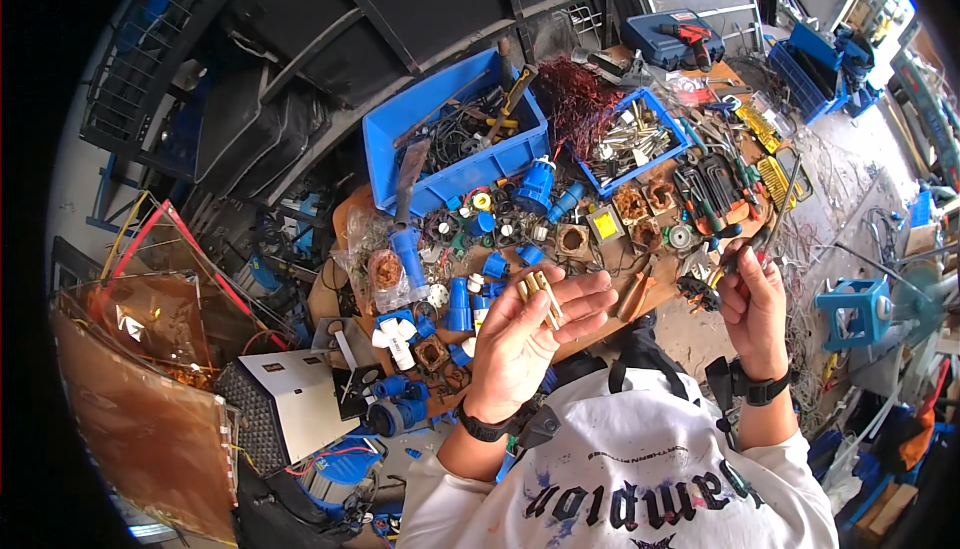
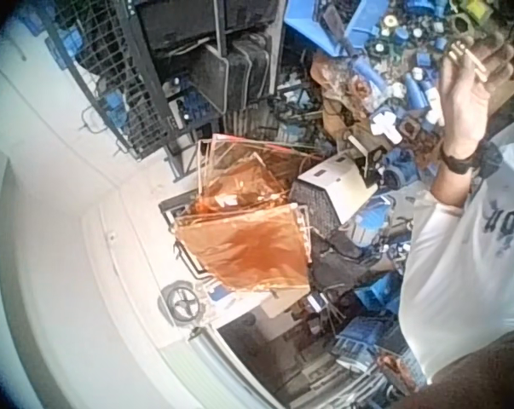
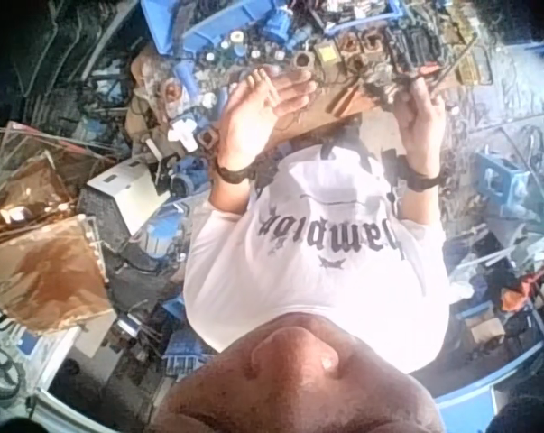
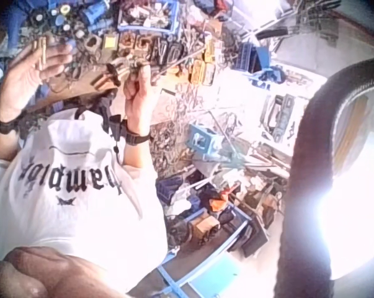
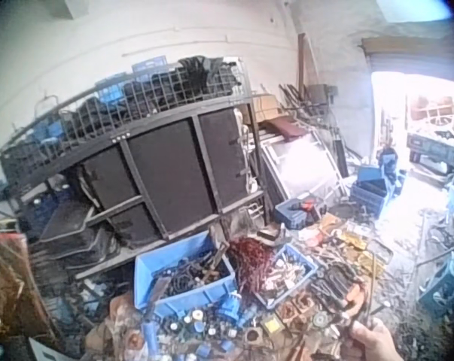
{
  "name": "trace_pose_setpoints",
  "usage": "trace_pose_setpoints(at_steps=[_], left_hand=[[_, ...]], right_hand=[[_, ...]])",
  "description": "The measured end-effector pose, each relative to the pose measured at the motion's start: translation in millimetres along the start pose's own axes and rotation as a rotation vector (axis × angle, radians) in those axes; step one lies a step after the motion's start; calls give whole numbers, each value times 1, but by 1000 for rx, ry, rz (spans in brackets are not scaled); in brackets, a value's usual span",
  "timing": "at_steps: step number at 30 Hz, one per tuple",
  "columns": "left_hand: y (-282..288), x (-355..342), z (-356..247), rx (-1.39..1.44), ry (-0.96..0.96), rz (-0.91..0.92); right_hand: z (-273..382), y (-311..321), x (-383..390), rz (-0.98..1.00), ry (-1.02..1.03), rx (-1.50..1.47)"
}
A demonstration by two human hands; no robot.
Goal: The person uses a red-handled screwdriver to unscrew and open a black cylindrical electrical component with attached wires. They remove a small brass-colored internal part from the housing and place it on the workbench before inspecting the empty casing.
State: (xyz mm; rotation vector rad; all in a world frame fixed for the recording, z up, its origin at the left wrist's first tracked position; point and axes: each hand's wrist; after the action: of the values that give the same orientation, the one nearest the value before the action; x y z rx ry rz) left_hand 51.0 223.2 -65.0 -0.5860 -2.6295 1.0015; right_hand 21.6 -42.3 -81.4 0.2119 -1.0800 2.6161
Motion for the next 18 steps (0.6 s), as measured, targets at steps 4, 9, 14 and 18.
trace_pose_setpoints(at_steps=[4,9,14,18], left_hand=[[1,3,1,48,-17,47],[0,8,5,-112,-87,11],[2,11,12,-443,-268,-72],[7,14,14,-523,-339,-38]], right_hand=[[1,-1,4,17,-17,-5],[-2,-1,7,8,-23,0],[-4,-4,8,0,-25,7],[-6,-5,8,15,-20,19]])
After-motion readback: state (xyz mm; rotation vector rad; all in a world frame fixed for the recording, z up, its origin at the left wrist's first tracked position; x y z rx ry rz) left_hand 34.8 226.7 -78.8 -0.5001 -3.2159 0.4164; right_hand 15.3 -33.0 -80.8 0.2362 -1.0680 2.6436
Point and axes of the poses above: each hand's wrist, its own x-axis away from the middle knuckle, its own y-axis out of the back of the hand, z = x × y, and after that the axes turned 8 degrees about -x, right-handed
